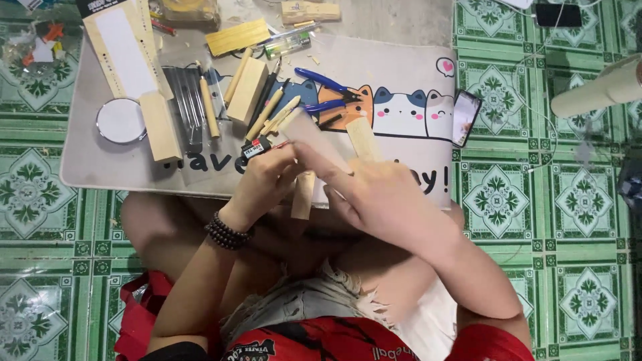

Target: Carving details into a small wooden block using a hand tool and smoothing the surfaces with sandpaper.

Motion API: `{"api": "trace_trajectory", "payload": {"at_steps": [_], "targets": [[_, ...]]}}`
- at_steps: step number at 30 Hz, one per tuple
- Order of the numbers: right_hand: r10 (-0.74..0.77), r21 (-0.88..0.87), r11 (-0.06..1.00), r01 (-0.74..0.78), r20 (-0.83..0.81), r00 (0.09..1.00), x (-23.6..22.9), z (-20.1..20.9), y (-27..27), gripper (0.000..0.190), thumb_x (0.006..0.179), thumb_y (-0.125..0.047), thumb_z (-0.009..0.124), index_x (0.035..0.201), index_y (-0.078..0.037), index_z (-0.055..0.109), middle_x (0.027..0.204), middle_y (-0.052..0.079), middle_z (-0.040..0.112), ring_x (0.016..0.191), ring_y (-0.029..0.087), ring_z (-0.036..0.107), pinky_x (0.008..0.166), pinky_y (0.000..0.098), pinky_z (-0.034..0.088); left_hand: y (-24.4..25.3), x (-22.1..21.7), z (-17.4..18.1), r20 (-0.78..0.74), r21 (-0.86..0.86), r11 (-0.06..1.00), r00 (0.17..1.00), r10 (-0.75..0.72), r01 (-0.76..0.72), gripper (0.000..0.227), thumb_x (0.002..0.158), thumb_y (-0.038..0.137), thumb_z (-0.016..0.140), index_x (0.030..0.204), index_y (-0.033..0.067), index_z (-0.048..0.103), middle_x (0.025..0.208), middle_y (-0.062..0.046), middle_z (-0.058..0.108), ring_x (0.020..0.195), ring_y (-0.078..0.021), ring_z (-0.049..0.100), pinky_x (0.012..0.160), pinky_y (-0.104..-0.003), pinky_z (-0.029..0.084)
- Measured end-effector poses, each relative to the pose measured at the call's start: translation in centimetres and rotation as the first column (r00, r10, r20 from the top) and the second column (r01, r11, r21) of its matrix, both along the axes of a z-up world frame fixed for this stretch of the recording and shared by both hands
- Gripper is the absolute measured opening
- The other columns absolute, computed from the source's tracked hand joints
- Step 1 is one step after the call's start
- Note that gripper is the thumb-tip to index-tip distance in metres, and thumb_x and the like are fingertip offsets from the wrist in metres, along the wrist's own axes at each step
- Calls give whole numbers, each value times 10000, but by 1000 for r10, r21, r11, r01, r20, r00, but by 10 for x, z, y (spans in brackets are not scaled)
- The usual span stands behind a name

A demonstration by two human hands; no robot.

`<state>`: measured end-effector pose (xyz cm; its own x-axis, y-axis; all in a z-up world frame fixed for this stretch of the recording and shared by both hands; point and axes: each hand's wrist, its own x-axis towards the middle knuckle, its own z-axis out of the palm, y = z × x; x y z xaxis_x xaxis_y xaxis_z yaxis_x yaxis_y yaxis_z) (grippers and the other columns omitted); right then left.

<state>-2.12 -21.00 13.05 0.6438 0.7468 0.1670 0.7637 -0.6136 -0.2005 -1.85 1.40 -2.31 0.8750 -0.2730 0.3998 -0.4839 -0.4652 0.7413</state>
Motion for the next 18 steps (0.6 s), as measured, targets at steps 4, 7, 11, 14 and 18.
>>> {"api": "trace_trajectory", "payload": {"at_steps": [4,7,11,14,18], "targets": [[-155,335,926,173,-82,985,-16,-17,-15,716,926,-83,600,1562,-35,276,943,135,632,676,221,589,638,334,479,-2,1,5,-24,-99,995,1000,-15,13,132,899,24,724,931,17,596,804,-65,616,646,-197,544,633,-321,482],[-117,702,497,509,-528,841,-26,-67,1,745,974,-109,476,1594,-99,64,1037,196,629,808,245,635,725,347,549,-10,-4,1,4,-129,991,1000,22,-21,152,903,-3,722,937,15,574,1037,-98,600,832,-237,594,763,-337,525],[75,720,15,694,-693,718,-28,-137,54,852,1013,-378,498,1632,-43,18,783,139,635,710,237,634,738,352,527,-21,-6,-13,21,-252,958,989,147,-137,139,959,110,750,904,93,623,1001,-88,644,874,-322,737,838,-386,584],[-2,827,98,554,-557,831,-39,-194,61,793,1072,-327,434,1637,-127,-85,1015,214,661,997,266,634,982,422,433,-25,-5,-19,25,-224,961,985,173,-163,118,954,133,751,916,118,641,1029,-77,618,886,-317,730,831,-410,583],[-80,852,118,510,-504,860,-36,-202,57,754,1040,-405,394,1632,-172,-9,956,209,660,929,312,657,922,476,509,-21,2,-14,-44,-171,973,987,151,-157,114,938,150,771,947,132,658,979,-51,610,850,-306,718,797,-385,579]]}}
